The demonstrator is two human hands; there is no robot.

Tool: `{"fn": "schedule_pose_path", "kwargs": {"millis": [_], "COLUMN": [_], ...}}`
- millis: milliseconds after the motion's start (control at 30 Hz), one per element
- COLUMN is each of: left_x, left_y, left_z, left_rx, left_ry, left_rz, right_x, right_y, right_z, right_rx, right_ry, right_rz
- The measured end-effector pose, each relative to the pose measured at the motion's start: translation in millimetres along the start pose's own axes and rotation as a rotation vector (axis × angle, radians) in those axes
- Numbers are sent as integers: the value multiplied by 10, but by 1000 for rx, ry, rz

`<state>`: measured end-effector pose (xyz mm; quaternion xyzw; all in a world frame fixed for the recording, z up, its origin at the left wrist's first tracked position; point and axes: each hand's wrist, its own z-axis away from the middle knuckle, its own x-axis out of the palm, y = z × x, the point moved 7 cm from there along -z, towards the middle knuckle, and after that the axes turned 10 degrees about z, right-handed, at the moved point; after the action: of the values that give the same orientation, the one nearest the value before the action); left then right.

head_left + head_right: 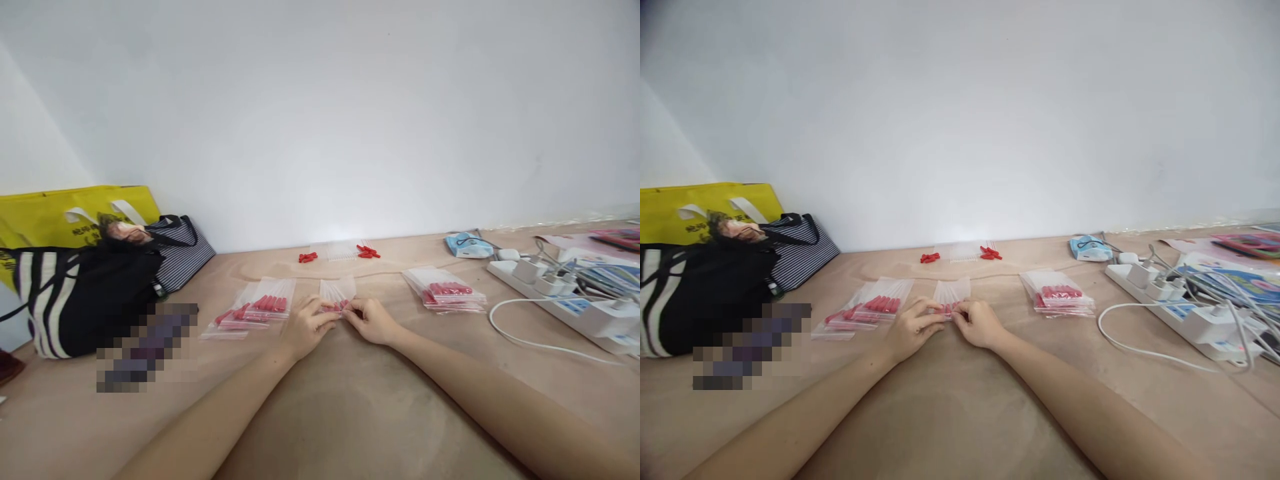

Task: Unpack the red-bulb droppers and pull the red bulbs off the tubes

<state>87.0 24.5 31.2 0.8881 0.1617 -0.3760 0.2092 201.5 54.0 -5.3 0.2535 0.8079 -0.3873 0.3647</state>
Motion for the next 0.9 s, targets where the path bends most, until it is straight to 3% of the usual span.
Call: {"fn": "schedule_pose_path", "kwargs": {"millis": [400, 700, 900], "left_x": [66, 51, 4], "left_y": [-69, 3, 53], "left_z": [-25, -20, -17], "left_rx": [-78, 16, 92], "left_ry": [-12, -16, 64], "left_rz": [-20, -29, 31], "right_x": [-37, -77, -85], "right_y": [-96, -244, -262], "right_z": [40, 78, 88], "right_rx": [-67, -170, -198], "right_ry": [8, -15, -11], "right_rz": [64, 218, 203]}}
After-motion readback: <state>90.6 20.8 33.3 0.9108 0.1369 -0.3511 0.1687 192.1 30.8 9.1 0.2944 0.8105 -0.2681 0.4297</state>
